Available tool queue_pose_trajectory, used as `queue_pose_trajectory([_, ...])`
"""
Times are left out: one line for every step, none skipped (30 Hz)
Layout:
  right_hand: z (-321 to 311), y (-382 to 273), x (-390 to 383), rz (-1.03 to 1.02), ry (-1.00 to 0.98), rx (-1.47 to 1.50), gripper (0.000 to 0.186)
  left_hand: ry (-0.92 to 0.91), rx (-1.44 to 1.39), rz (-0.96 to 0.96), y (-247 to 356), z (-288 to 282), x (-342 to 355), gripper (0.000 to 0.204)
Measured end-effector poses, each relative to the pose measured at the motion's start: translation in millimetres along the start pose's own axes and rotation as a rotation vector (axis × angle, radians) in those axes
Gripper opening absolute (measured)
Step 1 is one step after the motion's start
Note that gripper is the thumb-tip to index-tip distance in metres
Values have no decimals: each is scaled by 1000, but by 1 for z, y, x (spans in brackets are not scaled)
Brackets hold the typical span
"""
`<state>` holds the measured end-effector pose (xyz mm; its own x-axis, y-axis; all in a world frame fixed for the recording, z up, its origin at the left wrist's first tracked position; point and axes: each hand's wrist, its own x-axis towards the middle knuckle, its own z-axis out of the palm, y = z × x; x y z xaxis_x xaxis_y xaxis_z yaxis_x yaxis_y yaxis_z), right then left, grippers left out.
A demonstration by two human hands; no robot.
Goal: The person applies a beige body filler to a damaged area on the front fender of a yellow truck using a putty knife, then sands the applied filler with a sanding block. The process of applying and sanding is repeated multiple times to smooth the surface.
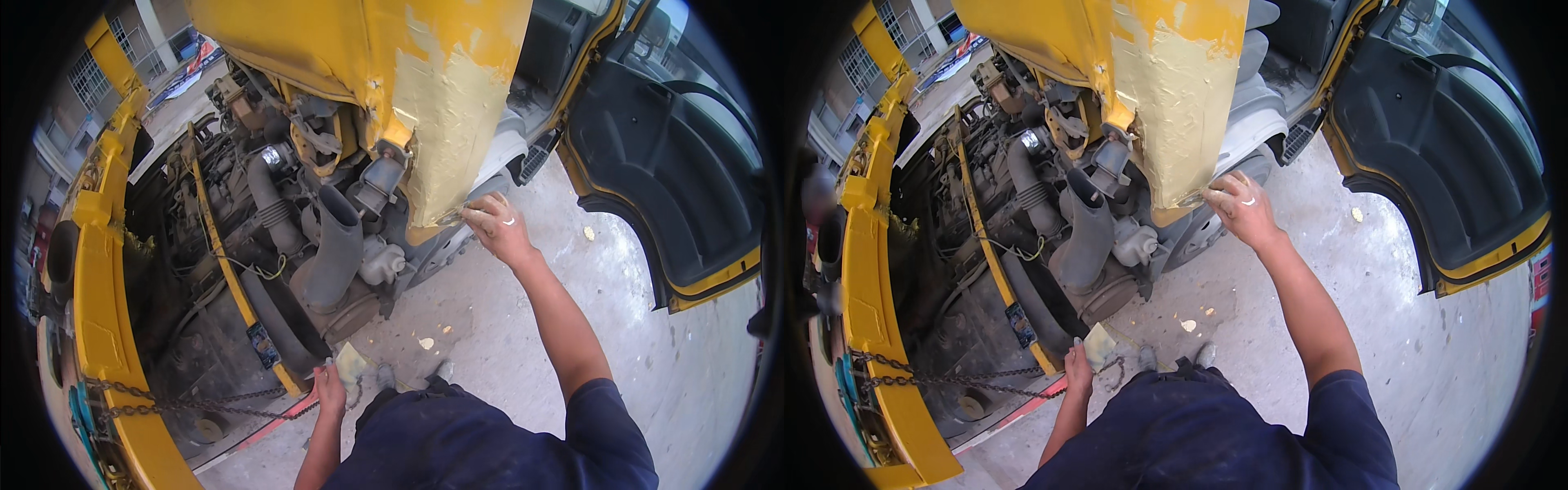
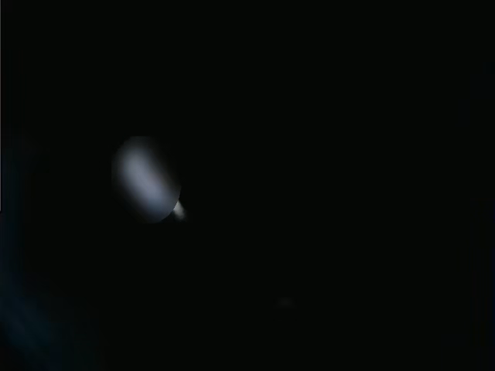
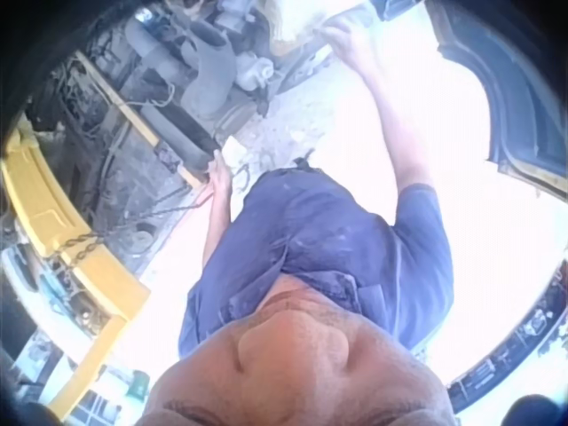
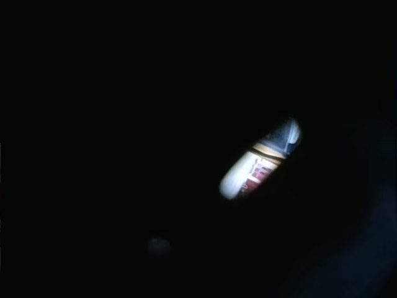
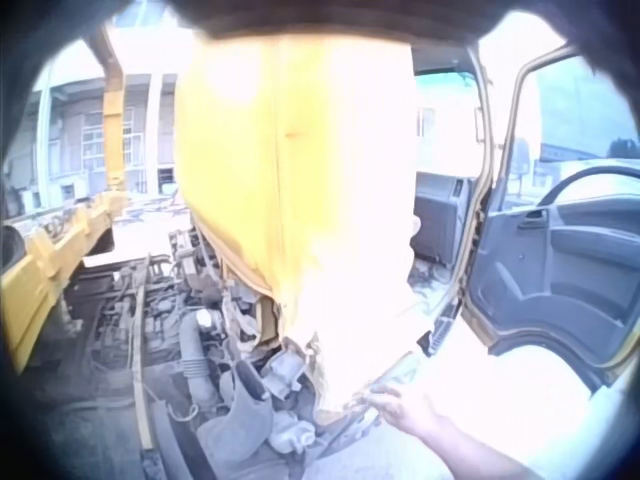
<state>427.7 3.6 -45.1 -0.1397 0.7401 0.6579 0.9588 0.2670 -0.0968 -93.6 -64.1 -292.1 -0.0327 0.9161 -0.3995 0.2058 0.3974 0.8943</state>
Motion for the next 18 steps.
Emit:
queue_pose_trajectory([-1, 2, 3, -11, 3, 5, 24, 24, -50, 7, -2, 3, -1, 51])
queue_pose_trajectory([-2, 3, 7, -7, 33, 9, 24, 48, -100, 15, -4, 4, -2, 50])
queue_pose_trajectory([-3, 4, 10, -4, 63, 14, 25, 23, -109, -30, -5, 4, -4, 50])
queue_pose_trajectory([-5, 3, 11, 1, 92, 15, 25, -7, -119, -75, 10, 7, -11, 49])
queue_pose_trajectory([-8, 1, 10, 15, 115, 25, 26, -33, -126, -120, 25, 10, -20, 48])
queue_pose_trajectory([-13, -1, 9, 31, 139, 33, 26, -35, -118, -119, 39, 14, -29, 48])
queue_pose_trajectory([-14, -4, 7, 42, 162, 44, 26, -33, -113, -118, 51, 17, -37, 47])
queue_pose_trajectory([-15, -7, 1, 102, 229, 74, 24, -40, -96, -128, 53, 17, -38, 47])
queue_pose_trajectory([-16, -12, -10, 163, 295, 103, 22, -48, -78, -138, 54, 17, -40, 48])
queue_pose_trajectory([-16, -19, -18, 219, 362, 137, 19, -59, -52, -157, 50, 13, -41, 57])
queue_pose_trajectory([-11, -23, -31, 438, 396, 277, 17, -72, -46, -161, 51, 15, -40, 62])
queue_pose_trajectory([2, -28, -48, 658, 426, 418, 15, -85, -40, -164, 52, 17, -39, 68])
queue_pose_trajectory([14, -33, -65, 883, 458, 555, 13, -94, -52, -153, 56, 21, -41, 67])
queue_pose_trajectory([26, -42, -73, 1031, 464, 652, 12, -106, -55, -160, 60, 22, -41, 65])
queue_pose_trajectory([41, -47, -80, 1125, 512, 775, 14, -123, -57, -167, 64, 24, -40, 63])
queue_pose_trajectory([58, -50, -87, 1215, 564, 900, 16, -146, -51, -192, 67, 26, -38, 62])
queue_pose_trajectory([66, -58, -85, 1304, 614, 1031, 19, -165, -43, -220, 69, 26, -37, 60])
queue_pose_trajectory([73, -64, -82, 1360, 636, 1102, 20, -140, -12, -162, 68, 28, -36, 55])
